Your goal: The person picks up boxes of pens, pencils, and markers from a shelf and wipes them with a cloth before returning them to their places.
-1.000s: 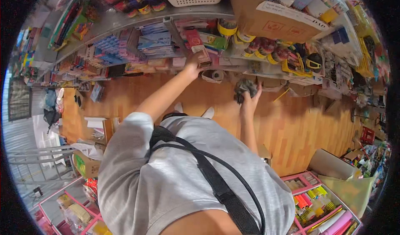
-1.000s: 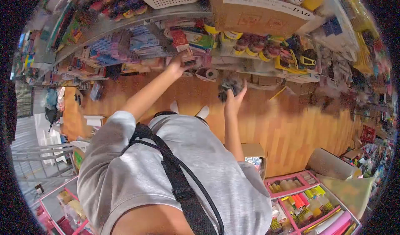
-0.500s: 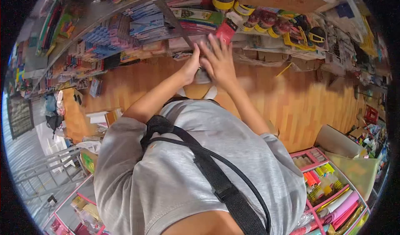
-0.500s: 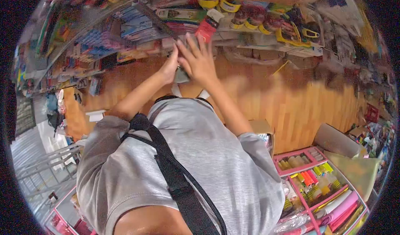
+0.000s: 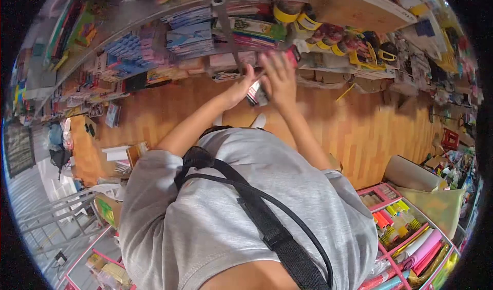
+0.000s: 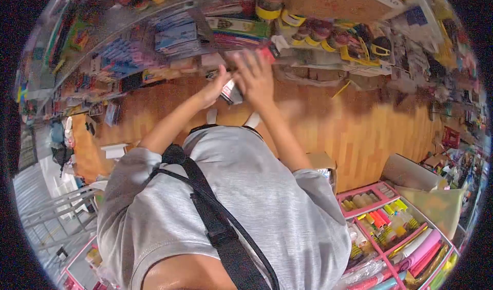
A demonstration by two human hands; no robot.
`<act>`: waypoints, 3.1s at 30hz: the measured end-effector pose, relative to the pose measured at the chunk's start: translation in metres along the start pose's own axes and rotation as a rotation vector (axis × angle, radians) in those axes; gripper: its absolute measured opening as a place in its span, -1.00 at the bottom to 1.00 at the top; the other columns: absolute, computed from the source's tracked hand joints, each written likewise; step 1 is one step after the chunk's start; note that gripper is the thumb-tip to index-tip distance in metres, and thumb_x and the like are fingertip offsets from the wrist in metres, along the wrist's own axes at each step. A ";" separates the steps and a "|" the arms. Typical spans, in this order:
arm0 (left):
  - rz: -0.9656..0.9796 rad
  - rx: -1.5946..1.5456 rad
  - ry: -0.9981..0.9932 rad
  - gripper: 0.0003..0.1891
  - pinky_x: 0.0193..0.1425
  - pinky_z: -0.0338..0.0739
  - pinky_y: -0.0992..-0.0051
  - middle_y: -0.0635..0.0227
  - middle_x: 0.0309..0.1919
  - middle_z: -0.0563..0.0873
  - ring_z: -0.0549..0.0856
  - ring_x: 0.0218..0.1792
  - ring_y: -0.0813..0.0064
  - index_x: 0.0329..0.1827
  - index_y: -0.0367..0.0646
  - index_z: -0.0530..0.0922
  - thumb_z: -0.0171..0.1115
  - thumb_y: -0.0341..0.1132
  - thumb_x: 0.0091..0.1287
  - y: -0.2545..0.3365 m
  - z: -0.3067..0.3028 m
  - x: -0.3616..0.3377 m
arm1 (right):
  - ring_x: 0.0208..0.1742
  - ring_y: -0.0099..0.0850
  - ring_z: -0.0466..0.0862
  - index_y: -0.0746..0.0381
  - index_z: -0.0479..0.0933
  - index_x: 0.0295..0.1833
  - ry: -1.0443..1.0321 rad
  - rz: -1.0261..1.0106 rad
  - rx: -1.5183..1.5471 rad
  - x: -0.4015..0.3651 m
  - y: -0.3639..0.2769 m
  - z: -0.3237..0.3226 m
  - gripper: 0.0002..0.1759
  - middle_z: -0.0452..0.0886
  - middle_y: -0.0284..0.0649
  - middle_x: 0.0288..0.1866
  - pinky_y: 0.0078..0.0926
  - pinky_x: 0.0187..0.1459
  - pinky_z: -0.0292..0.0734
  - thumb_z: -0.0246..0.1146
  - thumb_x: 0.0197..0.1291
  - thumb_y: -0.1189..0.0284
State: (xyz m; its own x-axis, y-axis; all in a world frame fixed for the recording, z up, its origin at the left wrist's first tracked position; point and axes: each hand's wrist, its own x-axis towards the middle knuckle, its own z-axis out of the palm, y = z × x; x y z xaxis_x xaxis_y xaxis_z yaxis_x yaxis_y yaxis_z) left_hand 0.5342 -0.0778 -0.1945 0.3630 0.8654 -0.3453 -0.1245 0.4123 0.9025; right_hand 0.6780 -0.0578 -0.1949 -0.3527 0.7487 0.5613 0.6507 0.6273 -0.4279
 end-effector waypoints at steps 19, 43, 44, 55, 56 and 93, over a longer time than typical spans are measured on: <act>0.553 0.780 -0.167 -0.24 0.11 0.29 0.19 0.08 -0.03 0.31 0.37 0.05 0.05 0.29 -0.17 0.13 0.24 -0.29 -0.04 0.028 -0.108 -0.062 | 0.23 -0.32 0.15 0.28 -0.21 0.36 0.478 0.793 0.713 0.041 -0.143 0.067 -0.18 0.08 -0.04 0.26 -0.46 0.22 0.04 0.16 0.13 0.41; 0.754 0.415 -0.159 -0.58 -0.40 0.56 0.53 0.26 -0.14 0.51 0.63 -0.37 0.53 0.19 -0.22 0.21 0.00 -0.46 0.25 0.018 -0.151 -0.084 | 0.03 -0.42 0.41 0.34 -0.09 0.32 0.513 0.909 0.937 0.045 -0.168 0.098 -0.10 0.36 -0.17 0.08 -0.55 0.04 0.31 0.33 -0.04 0.43; 0.772 0.427 -0.153 -0.58 -0.42 0.55 0.55 0.27 -0.18 0.52 0.62 -0.41 0.55 0.19 -0.21 0.20 -0.01 -0.49 0.25 0.016 -0.153 -0.084 | 0.03 -0.42 0.41 0.34 -0.09 0.32 0.510 0.907 0.937 0.043 -0.170 0.097 -0.10 0.36 -0.17 0.08 -0.55 0.04 0.31 0.33 -0.04 0.43; 0.097 0.143 -0.342 -0.61 -0.65 0.40 0.65 0.41 -0.48 0.51 0.48 -0.67 0.69 0.14 -0.17 0.21 0.02 -0.33 0.29 0.022 -0.153 -0.110 | 0.25 -0.22 0.18 0.43 0.02 0.25 0.991 0.778 0.213 0.052 -0.095 0.037 -0.27 0.10 0.05 0.27 -0.37 0.24 0.03 0.12 0.17 0.18; 0.071 0.120 -0.289 -0.62 -0.65 0.41 0.64 0.42 -0.48 0.52 0.48 -0.67 0.69 0.13 -0.17 0.21 0.03 -0.34 0.28 0.021 -0.154 -0.107 | 0.26 -0.21 0.15 0.42 0.00 0.27 0.969 0.708 0.111 0.058 -0.118 0.036 -0.27 0.05 0.05 0.29 -0.35 0.25 0.01 0.11 0.17 0.19; 0.788 1.065 1.337 -0.61 -0.19 0.43 0.22 -0.04 -0.39 0.59 0.57 -0.31 -0.04 -0.21 -0.25 0.54 -0.08 -0.09 0.22 0.310 -0.375 -0.225 | -0.30 -0.57 0.45 0.35 0.45 -0.22 0.741 0.805 0.617 0.015 -0.065 0.091 -0.72 0.49 -0.31 -0.31 -0.63 -0.24 0.37 0.09 0.21 0.31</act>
State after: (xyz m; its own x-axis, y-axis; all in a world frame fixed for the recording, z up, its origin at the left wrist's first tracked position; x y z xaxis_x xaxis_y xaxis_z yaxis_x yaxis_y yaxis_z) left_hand 0.0675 -0.0383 0.0663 -0.4127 0.5820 0.7007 0.8583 -0.0090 0.5130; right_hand 0.5694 -0.0679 -0.2230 0.5895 0.7909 0.1643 0.0121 0.1947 -0.9808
